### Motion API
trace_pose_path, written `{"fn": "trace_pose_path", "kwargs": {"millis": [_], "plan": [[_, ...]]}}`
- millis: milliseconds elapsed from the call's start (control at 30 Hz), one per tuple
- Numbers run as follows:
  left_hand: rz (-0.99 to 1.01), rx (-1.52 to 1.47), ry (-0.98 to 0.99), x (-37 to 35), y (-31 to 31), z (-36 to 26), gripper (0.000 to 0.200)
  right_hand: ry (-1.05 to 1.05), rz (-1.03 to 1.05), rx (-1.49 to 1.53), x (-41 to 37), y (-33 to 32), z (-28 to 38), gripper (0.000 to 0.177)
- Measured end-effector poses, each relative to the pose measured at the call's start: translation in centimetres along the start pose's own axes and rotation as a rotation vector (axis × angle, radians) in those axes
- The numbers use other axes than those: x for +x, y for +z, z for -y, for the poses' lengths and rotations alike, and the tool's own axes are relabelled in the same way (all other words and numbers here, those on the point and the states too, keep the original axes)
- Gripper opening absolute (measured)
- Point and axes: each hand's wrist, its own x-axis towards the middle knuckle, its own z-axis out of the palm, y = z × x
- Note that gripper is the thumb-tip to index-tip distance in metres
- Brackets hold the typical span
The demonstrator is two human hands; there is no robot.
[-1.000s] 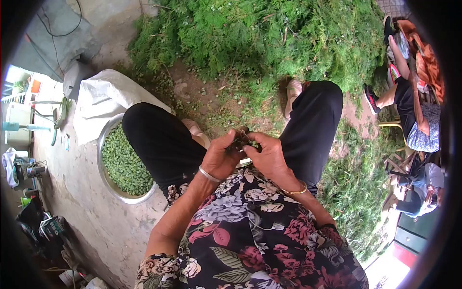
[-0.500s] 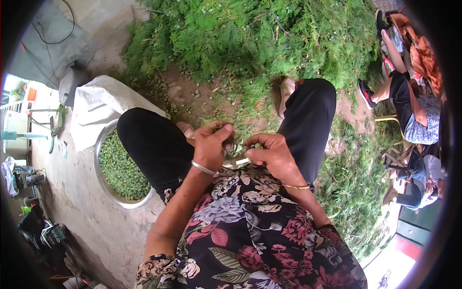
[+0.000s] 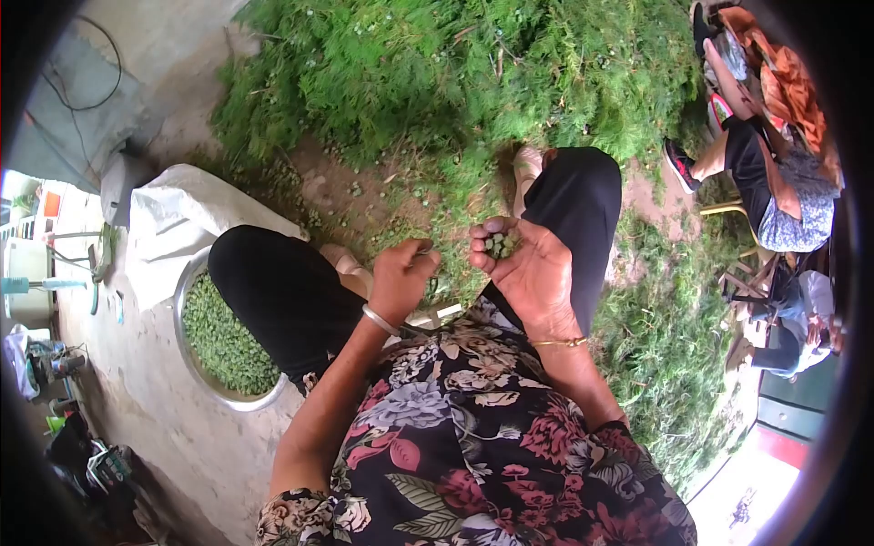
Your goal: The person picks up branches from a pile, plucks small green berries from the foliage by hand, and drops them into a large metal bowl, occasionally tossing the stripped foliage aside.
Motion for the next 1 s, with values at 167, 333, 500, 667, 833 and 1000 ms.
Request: {"fn": "trace_pose_path", "kwargs": {"millis": [167,333,500,667,833,1000], "plan": [[0.265,-1.795,-0.609,-0.1,-0.4,-2.7,0.034,-0.316,0.14,-0.57,-0.1,1.2,-2.6,0.023],[-0.007,-2.089,-0.599,-0.4,0.8,-4.9,0.016,-0.458,0.364,-1.105,-1.1,3.0,-3.5,0.027],[-0.06,-1.969,-0.646,-1.0,-1.3,-4.2,0.009,-0.451,0.528,-1.038,-1.1,4.2,-3.6,0.042],[-0.345,-1.604,-0.293,-4.3,-13.8,-1.8,0.013,-0.553,0.364,-1.21,0.5,4.8,-1.3,0.028],[-0.922,-0.766,-0.293,-12.4,-26.4,2.8,0.022,-0.5,0.196,-1.249,3.0,3.4,0.0,0.02],[-0.734,0.779,-0.729,-16.9,-29.5,10.5,0.056,-0.51,0.122,-1.426,5.6,3.7,1.6,0.018]]}}
